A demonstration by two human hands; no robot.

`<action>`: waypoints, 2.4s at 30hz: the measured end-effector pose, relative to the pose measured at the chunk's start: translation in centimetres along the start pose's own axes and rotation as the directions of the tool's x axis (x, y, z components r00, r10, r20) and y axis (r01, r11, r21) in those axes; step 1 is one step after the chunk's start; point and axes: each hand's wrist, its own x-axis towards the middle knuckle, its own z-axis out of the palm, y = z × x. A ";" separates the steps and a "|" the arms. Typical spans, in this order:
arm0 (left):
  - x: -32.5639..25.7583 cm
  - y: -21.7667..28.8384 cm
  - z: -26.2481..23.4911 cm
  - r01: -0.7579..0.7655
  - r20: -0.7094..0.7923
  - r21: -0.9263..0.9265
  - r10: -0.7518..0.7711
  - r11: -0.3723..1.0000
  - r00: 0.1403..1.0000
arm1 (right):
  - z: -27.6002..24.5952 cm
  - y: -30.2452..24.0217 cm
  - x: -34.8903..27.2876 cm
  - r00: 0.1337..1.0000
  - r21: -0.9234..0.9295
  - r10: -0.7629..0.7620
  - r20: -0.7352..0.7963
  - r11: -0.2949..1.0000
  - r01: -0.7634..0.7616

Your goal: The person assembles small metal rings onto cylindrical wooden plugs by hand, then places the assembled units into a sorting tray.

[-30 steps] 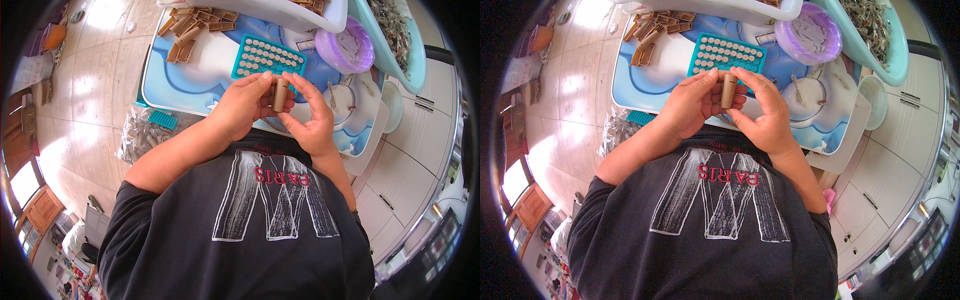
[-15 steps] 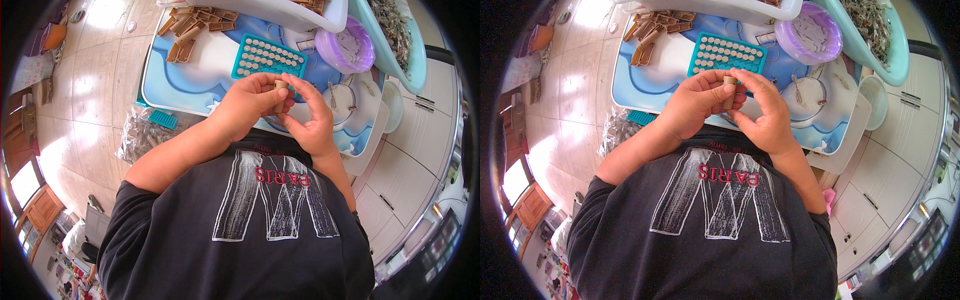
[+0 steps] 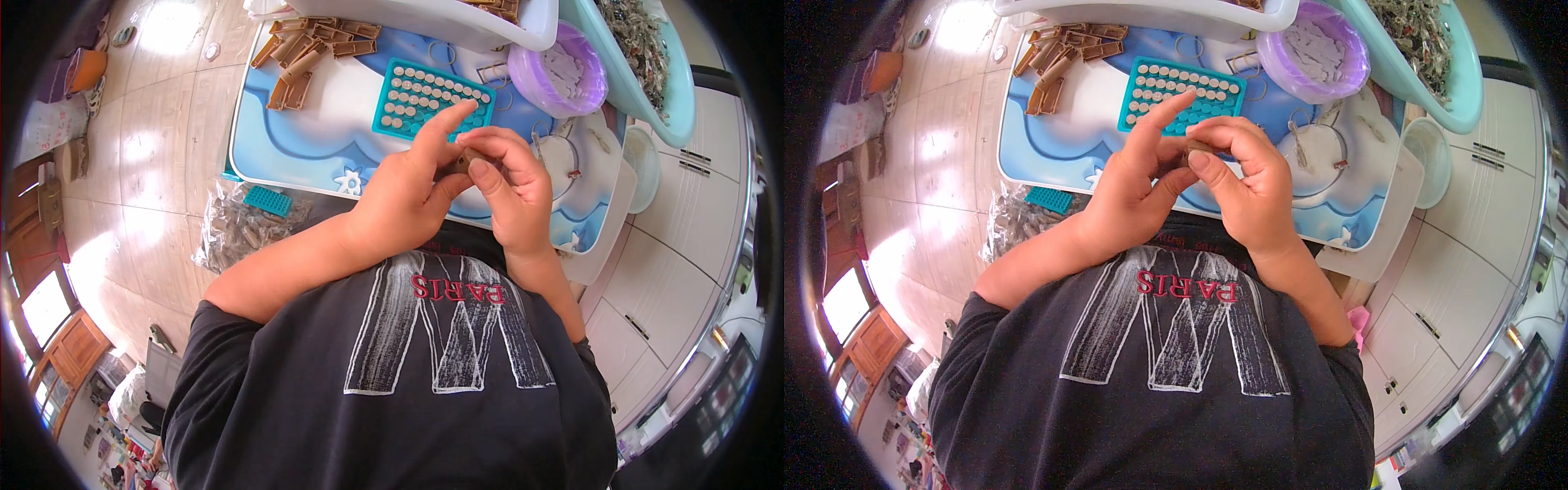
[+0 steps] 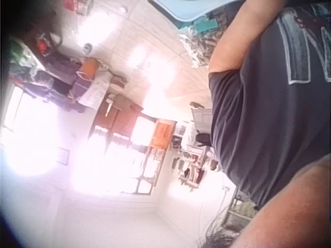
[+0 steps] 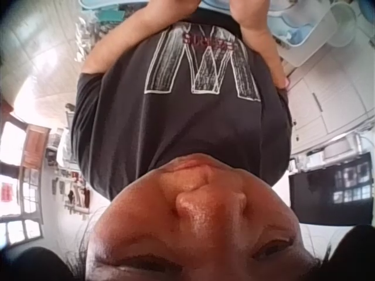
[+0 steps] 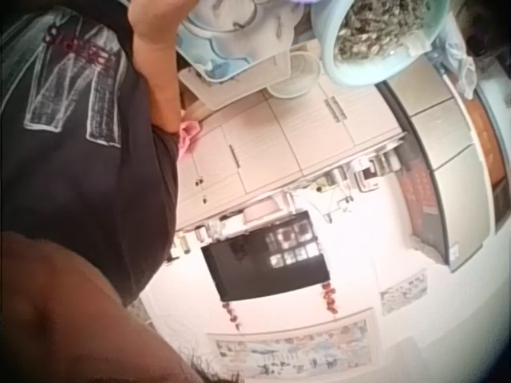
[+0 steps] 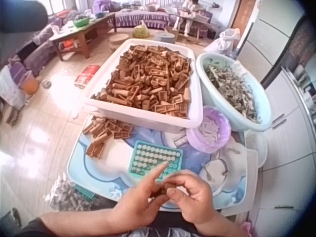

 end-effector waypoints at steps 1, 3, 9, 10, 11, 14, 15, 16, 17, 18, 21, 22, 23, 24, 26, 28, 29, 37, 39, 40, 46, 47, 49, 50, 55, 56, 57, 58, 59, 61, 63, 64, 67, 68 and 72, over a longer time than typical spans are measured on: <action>-0.1 0.3 0.0 0.034 0.026 0.023 -0.034 0.999 0.999 | 0.2 0.0 -0.1 1.000 0.000 0.001 -0.003 1.000 -0.001; -0.1 -0.4 0.5 0.105 0.007 -0.186 -0.106 0.977 0.994 | 0.7 -0.1 -0.2 0.982 0.147 0.184 -0.036 0.973 -0.177; 1.3 -1.0 0.0 0.178 0.020 -0.640 -0.215 0.748 0.976 | 1.1 0.8 0.3 0.981 0.049 -0.023 -0.193 0.998 0.033; 1.4 -1.1 -0.1 0.147 -0.027 -0.691 -0.229 0.708 0.973 | 1.1 0.6 -0.1 0.974 -0.019 0.007 -0.228 1.000 -0.012; 1.5 -1.2 -0.2 0.114 -0.072 -0.737 -0.245 0.666 0.967 | 0.9 0.4 -0.2 0.972 -0.016 0.006 -0.237 1.000 -0.010; 1.4 -1.4 -0.3 0.121 -0.044 -0.752 -0.232 0.648 0.972 | 0.5 -0.7 -0.1 0.989 -0.557 -0.141 0.038 0.819 0.138; 1.3 -1.3 -0.2 0.141 -0.024 -0.767 -0.248 0.626 0.969 | 0.7 -0.7 -0.1 0.990 -0.558 -0.142 0.027 0.819 0.133; 1.3 -1.2 -0.1 0.147 -0.016 -0.765 -0.246 0.627 0.969 | 0.8 -0.8 0.0 0.985 -0.598 -0.167 0.042 0.786 0.159; 1.3 -1.2 0.0 0.144 -0.008 -0.764 -0.232 0.628 0.973 | 0.8 -0.9 0.0 0.980 -0.636 -0.191 0.058 0.750 0.184; 1.3 -1.2 0.1 0.141 0.000 -0.764 -0.218 0.630 0.976 | 0.8 -0.6 -0.1 0.974 -0.637 -0.222 0.047 0.744 0.201; 1.2 -1.2 0.2 0.122 0.002 -0.767 -0.187 0.630 0.982 | 0.7 -0.5 -0.1 0.968 -0.606 -0.249 0.038 0.764 0.220; 1.1 -1.3 0.4 0.125 0.006 -0.765 -0.187 0.632 0.982 | 0.7 -0.4 -0.1 0.968 -0.606 -0.250 0.033 0.765 0.218; 1.1 -1.3 0.5 0.109 0.003 -0.764 -0.166 0.636 0.986 | 0.8 -0.2 -0.2 0.957 -0.581 -0.291 0.020 0.775 0.247; 1.0 -1.3 0.6 0.094 0.000 -0.763 -0.145 0.640 0.989 | 0.8 0.0 -0.2 0.944 -0.556 -0.331 0.005 0.783 0.277; 1.0 -1.2 0.7 0.097 -0.002 -0.747 -0.147 0.658 0.989 | 1.0 0.2 -0.4 0.944 -0.534 -0.330 -0.014 0.800 0.272; 1.0 -1.0 0.8 0.099 -0.003 -0.732 -0.149 0.674 0.989 | 1.0 0.2 -0.6 0.944 -0.513 -0.329 -0.032 0.816 0.267; 1.1 -0.8 0.7 0.131 0.000 -0.736 -0.194 0.664 0.981 | 1.0 0.2 -0.7 0.960 -0.500 -0.280 -0.022 0.834 0.232; 0.9 -2.3 -1.2 0.186 0.008 -0.737 -0.266 0.650 0.964 | -0.2 0.0 -1.6 0.976 -0.428 -0.129 0.173 0.883 0.193; 0.5 -2.5 -1.1 0.176 -0.018 -0.738 -0.279 0.652 0.960 | -1.8 0.4 -1.4 0.974 -0.431 -0.159 0.159 0.877 0.214; 0.3 -2.7 -1.2 0.201 0.023 -0.759 -0.282 0.619 0.959 | -2.6 0.4 -1.3 0.992 -0.442 -0.121 0.020 0.889 0.117; 0.4 -1.6 -0.9 0.388 0.136 -0.685 -0.415 0.617 0.899 | -7.8 -2.3 2.9 0.896 -0.722 -0.395 -0.204 0.679 0.136; 0.5 -1.5 -0.8 0.417 0.143 -0.665 -0.444 0.619 0.885 | -8.4 -2.8 4.0 0.895 -0.724 -0.397 -0.203 0.677 0.136; 0.6 -1.4 -0.7 0.436 0.153 -0.664 -0.461 0.607 0.874 | -9.4 -2.8 6.6 0.922 -0.856 -0.387 -0.009 0.480 0.194; 0.8 -1.4 -0.6 0.458 0.167 -0.661 -0.479 0.594 0.862 | -9.8 -2.5 7.7 0.921 -0.858 -0.389 -0.010 0.477 0.192; 1.0 -1.3 -0.6 0.479 0.175 -0.657 -0.500 0.582 0.848 | -10.2 -1.3 11.7 0.988 -0.966 -0.055 0.145 0.206 0.154; 1.1 -1.3 -0.6 0.476 0.171 -0.665 -0.502 0.576 0.848 | -10.1 -1.1 12.1 0.988 -0.966 -0.056 0.145 0.207 0.153; 1.1 -1.3 -0.6 0.476 0.173 -0.664 -0.502 0.577 0.848 | -10.2 -0.8 12.4 0.991 -0.973 -0.003 0.136 0.185 0.135; 0.9 -1.3 -0.6 0.475 0.167 -0.653 -0.499 0.590 0.850 | -10.0 -0.7 12.6 0.990 -0.979 0.050 0.130 0.162 0.121; 0.9 -1.3 -0.7 0.473 0.163 -0.641 -0.496 0.604 0.853 | -9.9 -0.9 12.6 0.990 -0.979 0.050 0.131 0.163 0.122; 0.9 -1.4 -1.0 0.469 0.181 -0.675 -0.489 0.569 0.853 | -9.8 -1.6 12.4 1.000 -0.957 -0.025 -0.004 0.289 0.003; 1.0 -1.8 -1.2 0.464 0.195 -0.710 -0.485 0.530 0.852 | -10.0 -1.8 11.9 0.996 -0.891 -0.016 -0.087 0.449 -0.070; 1.0 -1.9 -1.3 0.467 0.223 -0.729 -0.471 0.501 0.854 | -10.3 -2.1 11.5 0.984 -0.795 0.001 -0.178 0.589 -0.144; 1.0 -1.9 -1.1 0.475 0.259 -0.762 -0.465 0.441 0.847 | -11.3 -1.5 10.3 0.968 -0.361 0.080 -0.238 0.918 -0.165; 1.0 -1.9 -1.0 0.479 0.267 -0.776 -0.474 0.411 0.839 | -11.2 -1.5 9.9 0.968 -0.362 0.081 -0.236 0.918 -0.165; 1.0 -2.3 -0.9 0.486 0.304 -0.789 -0.448 0.377 0.841 | -11.3 -1.5 8.9 0.963 -0.209 0.041 -0.268 0.973 -0.099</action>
